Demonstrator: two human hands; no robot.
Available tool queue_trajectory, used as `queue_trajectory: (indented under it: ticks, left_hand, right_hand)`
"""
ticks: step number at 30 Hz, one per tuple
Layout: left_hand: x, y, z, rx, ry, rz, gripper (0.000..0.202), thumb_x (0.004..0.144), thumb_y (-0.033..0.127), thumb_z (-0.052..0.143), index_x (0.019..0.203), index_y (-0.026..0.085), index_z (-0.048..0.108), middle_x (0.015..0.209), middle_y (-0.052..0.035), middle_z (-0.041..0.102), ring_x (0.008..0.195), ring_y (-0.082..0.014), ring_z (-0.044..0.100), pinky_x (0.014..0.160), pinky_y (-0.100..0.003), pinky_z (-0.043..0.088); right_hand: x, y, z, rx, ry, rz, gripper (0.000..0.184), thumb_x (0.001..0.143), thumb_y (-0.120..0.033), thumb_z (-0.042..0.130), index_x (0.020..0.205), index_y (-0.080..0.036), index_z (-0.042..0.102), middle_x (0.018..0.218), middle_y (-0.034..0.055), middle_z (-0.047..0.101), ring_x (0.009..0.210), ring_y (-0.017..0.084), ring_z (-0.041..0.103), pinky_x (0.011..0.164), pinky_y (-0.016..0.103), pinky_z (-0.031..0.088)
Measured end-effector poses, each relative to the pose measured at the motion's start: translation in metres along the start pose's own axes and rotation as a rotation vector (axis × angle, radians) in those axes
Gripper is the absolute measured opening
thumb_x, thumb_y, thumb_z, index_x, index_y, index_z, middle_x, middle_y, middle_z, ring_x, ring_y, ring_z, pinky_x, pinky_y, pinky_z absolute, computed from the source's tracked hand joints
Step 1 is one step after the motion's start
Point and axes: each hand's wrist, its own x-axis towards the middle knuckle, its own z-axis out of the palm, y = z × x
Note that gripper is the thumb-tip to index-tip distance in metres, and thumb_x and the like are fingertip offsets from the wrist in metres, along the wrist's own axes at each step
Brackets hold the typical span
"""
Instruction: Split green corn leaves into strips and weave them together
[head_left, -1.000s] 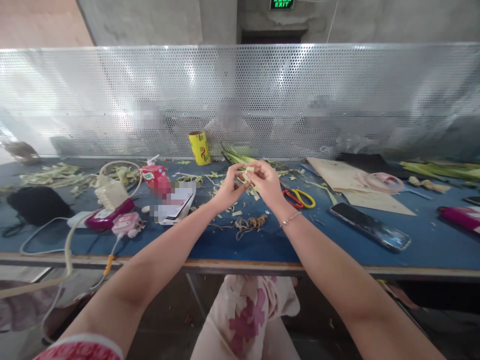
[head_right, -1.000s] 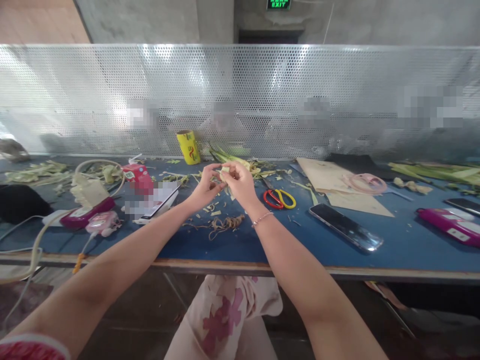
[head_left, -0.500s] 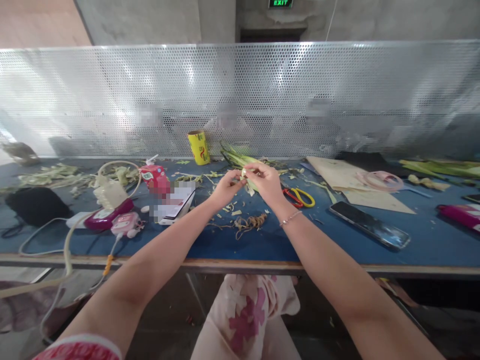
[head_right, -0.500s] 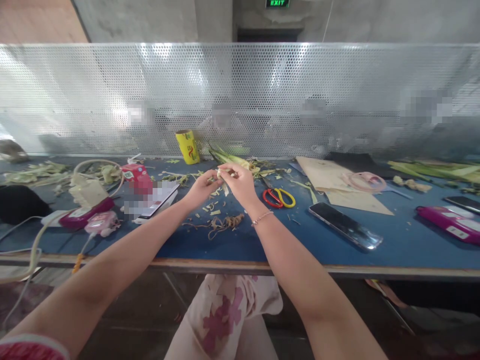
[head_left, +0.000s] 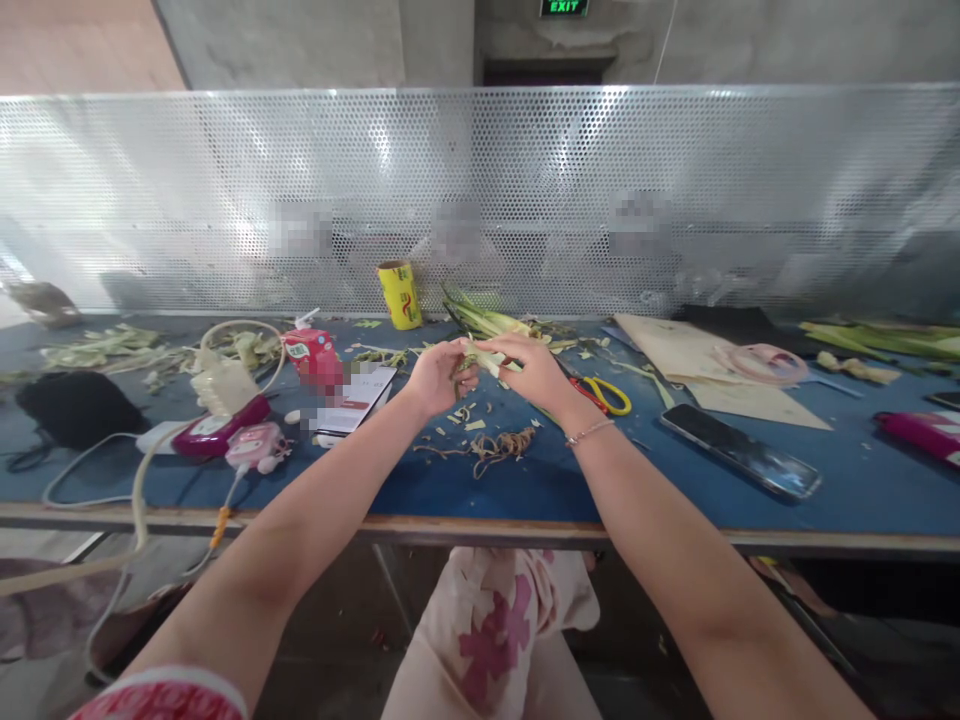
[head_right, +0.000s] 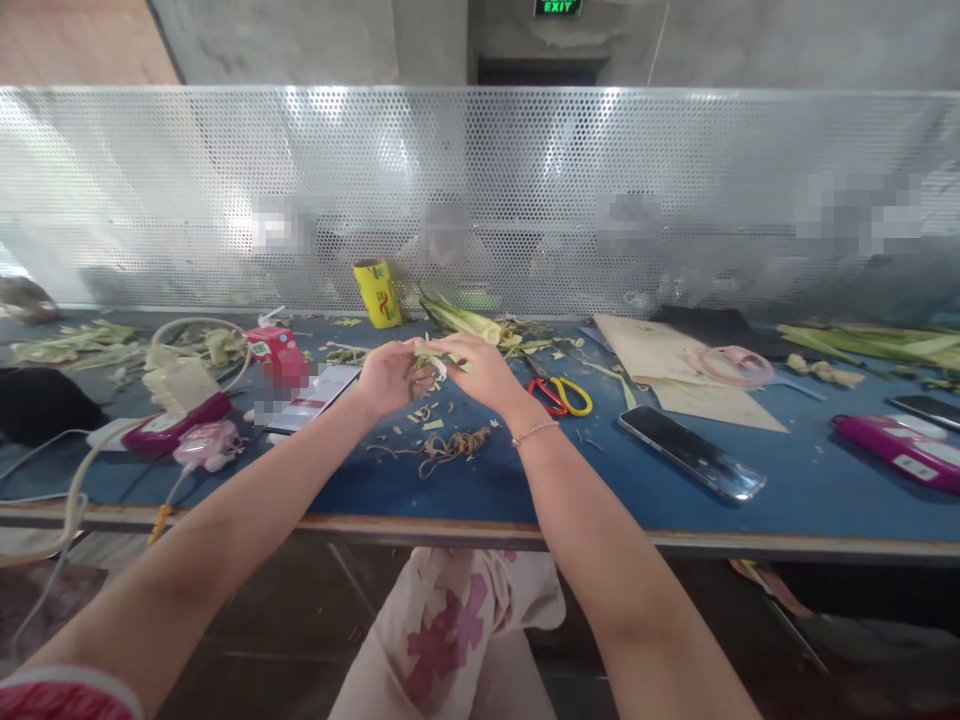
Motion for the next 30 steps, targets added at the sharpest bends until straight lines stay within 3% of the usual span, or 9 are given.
queue_trajectory:
  ticks: [5, 10, 16, 19, 21, 24, 30]
  left_hand:
    - [0.002, -0.002, 0.002, 0.069, 0.119, -0.033, 0.023, 0.062, 0.029, 0.061, 0.064, 0.021, 0.04, 0.053, 0.005, 0.034, 0.044, -0.0065, 0.029, 0.046, -0.024, 0.028]
    - [0.004, -0.009, 0.001, 0.148, 0.089, 0.043, 0.027, 0.058, 0.026, 0.064, 0.064, 0.02, 0.039, 0.055, 0.0058, 0.036, 0.044, -0.0047, 0.023, 0.044, -0.022, 0.018]
    - [0.006, -0.015, -0.002, 0.568, 0.122, 0.361, 0.022, 0.065, 0.026, 0.064, 0.065, 0.02, 0.043, 0.059, 0.0048, 0.035, 0.05, -0.0068, 0.029, 0.049, -0.024, 0.022]
    - [0.006, -0.013, -0.001, 0.802, 0.189, 0.554, 0.019, 0.066, 0.021, 0.065, 0.062, 0.018, 0.046, 0.072, 0.0013, 0.042, 0.057, -0.0082, 0.035, 0.053, -0.025, 0.027]
    - [0.006, -0.013, -0.001, 0.877, 0.208, 0.611, 0.017, 0.067, 0.018, 0.064, 0.062, 0.018, 0.048, 0.077, 0.0001, 0.044, 0.059, -0.0084, 0.036, 0.054, -0.025, 0.028]
    - [0.006, -0.015, -0.003, 0.863, 0.188, 0.594, 0.014, 0.069, 0.017, 0.062, 0.069, 0.019, 0.048, 0.078, 0.0008, 0.045, 0.057, -0.0071, 0.036, 0.053, -0.025, 0.029]
    - [0.01, -0.019, -0.004, 0.546, 0.207, 0.482, 0.034, 0.067, 0.019, 0.065, 0.095, 0.021, 0.047, 0.087, 0.001, 0.054, 0.061, -0.0064, 0.047, 0.057, -0.023, 0.035]
  right_hand:
    - [-0.002, 0.0, 0.003, -0.042, 0.02, -0.015, 0.031, 0.076, -0.022, 0.062, 0.105, -0.028, 0.069, 0.104, 0.0039, 0.068, 0.099, 0.02, 0.061, 0.091, 0.041, 0.047]
    - [-0.001, -0.005, 0.005, -0.019, 0.113, 0.039, 0.017, 0.081, -0.034, 0.059, 0.082, -0.024, 0.072, 0.088, 0.0047, 0.07, 0.085, 0.019, 0.063, 0.083, 0.038, 0.048]
    - [0.001, -0.003, 0.013, 0.149, 0.243, 0.269, 0.03, 0.073, -0.05, 0.064, 0.069, -0.02, 0.064, 0.071, 0.0028, 0.064, 0.068, 0.017, 0.058, 0.066, 0.033, 0.047]
    - [0.003, 0.001, 0.016, 0.259, 0.263, 0.381, 0.034, 0.069, -0.052, 0.066, 0.075, -0.019, 0.063, 0.069, 0.0014, 0.062, 0.062, 0.014, 0.055, 0.062, 0.03, 0.045]
    - [0.004, 0.003, 0.017, 0.312, 0.261, 0.398, 0.038, 0.066, -0.052, 0.068, 0.085, -0.02, 0.063, 0.07, 0.0011, 0.062, 0.061, 0.014, 0.054, 0.061, 0.03, 0.045]
    - [0.005, 0.004, 0.015, 0.326, 0.24, 0.393, 0.041, 0.067, -0.051, 0.068, 0.095, -0.021, 0.063, 0.069, 0.001, 0.06, 0.061, 0.014, 0.053, 0.06, 0.03, 0.044]
    - [0.003, 0.0, 0.014, 0.221, 0.217, 0.392, 0.035, 0.071, -0.054, 0.062, 0.075, -0.02, 0.065, 0.061, -0.0003, 0.053, 0.057, 0.013, 0.047, 0.056, 0.028, 0.038]
